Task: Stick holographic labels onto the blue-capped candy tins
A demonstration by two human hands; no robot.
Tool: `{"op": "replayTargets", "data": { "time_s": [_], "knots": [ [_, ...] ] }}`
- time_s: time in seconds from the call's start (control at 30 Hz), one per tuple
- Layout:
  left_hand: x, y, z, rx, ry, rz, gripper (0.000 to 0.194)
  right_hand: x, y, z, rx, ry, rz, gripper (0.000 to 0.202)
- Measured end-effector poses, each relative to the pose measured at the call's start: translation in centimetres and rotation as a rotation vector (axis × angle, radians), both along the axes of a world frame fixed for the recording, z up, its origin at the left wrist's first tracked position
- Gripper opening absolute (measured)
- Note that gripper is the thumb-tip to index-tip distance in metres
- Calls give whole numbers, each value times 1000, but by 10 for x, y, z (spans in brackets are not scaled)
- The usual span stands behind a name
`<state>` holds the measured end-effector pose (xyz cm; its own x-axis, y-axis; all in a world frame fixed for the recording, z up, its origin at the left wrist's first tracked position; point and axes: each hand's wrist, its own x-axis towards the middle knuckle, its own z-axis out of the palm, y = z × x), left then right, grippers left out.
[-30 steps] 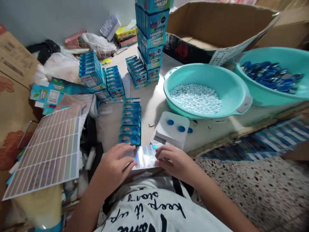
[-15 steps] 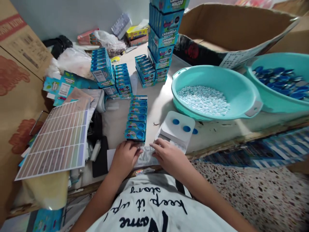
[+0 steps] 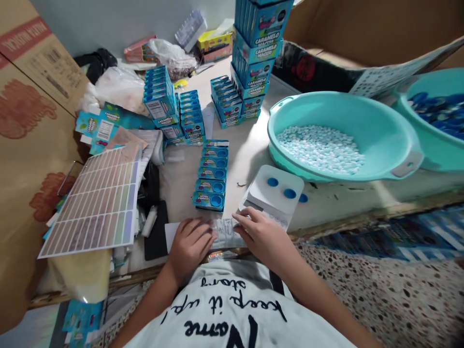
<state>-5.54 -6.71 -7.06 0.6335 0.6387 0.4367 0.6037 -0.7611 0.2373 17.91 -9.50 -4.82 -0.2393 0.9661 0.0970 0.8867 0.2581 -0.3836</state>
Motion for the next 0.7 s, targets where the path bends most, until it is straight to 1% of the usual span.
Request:
{"op": "replayTargets", "data": {
  "time_s": [0.07, 0.1, 0.17, 0.2, 0.23, 0.27, 0.3, 0.33, 0.37, 0.43, 0.47, 0.5, 0.53, 0.6, 0.67, 0.7],
  "knots": [
    [-1, -3, -2, -59, -31, -62, 16, 0, 1, -1, -9, -4, -4, 25],
    [-1, -5, -2, -125, -51, -110, 18, 0, 2, -2, -13, -8, -12, 25],
    [-2, -12, 5, -313, -137, -181, 20, -1, 2, -3, -23, -14, -35, 24],
    [-2, -15, 12, -399, -233, -174, 18, -1, 1, -4, -29, -13, -53, 24],
    [-1, -18, 22, -463, -364, -134, 15, 0, 1, -4, -33, -4, -73, 23],
    [0, -19, 34, -500, -516, -60, 12, 0, 0, -4, -34, 18, -94, 23],
    [2, -18, 49, -509, -671, 31, 11, 1, -1, -2, -25, 56, -118, 23],
    [5, -14, 64, -526, -784, 123, 13, 3, 0, 2, -5, 111, -140, 24],
    [10, -7, 80, -552, -850, 213, 16, 4, 2, 8, 22, 185, -159, 26],
    [22, 19, 108, -683, -850, 339, 21, 8, 14, 26, 65, 368, -169, 32],
    [30, 36, 118, -749, -867, 360, 33, 10, 24, 37, 67, 467, -160, 35],
    [39, 54, 125, -808, -875, 337, 43, 12, 37, 48, 47, 565, -143, 37],
    [49, 74, 128, -857, -879, 305, 47, 13, 52, 57, 9, 661, -118, 40],
    [69, 111, 128, -931, -894, 236, 44, 13, 86, 70, -82, 860, -81, 49],
    [86, 141, 123, -998, -947, 231, 43, 13, 119, 73, -137, 1039, -74, 58],
    [93, 153, 119, -1041, -966, 245, 43, 13, 134, 71, -123, 1113, -92, 59]
  ]
}}
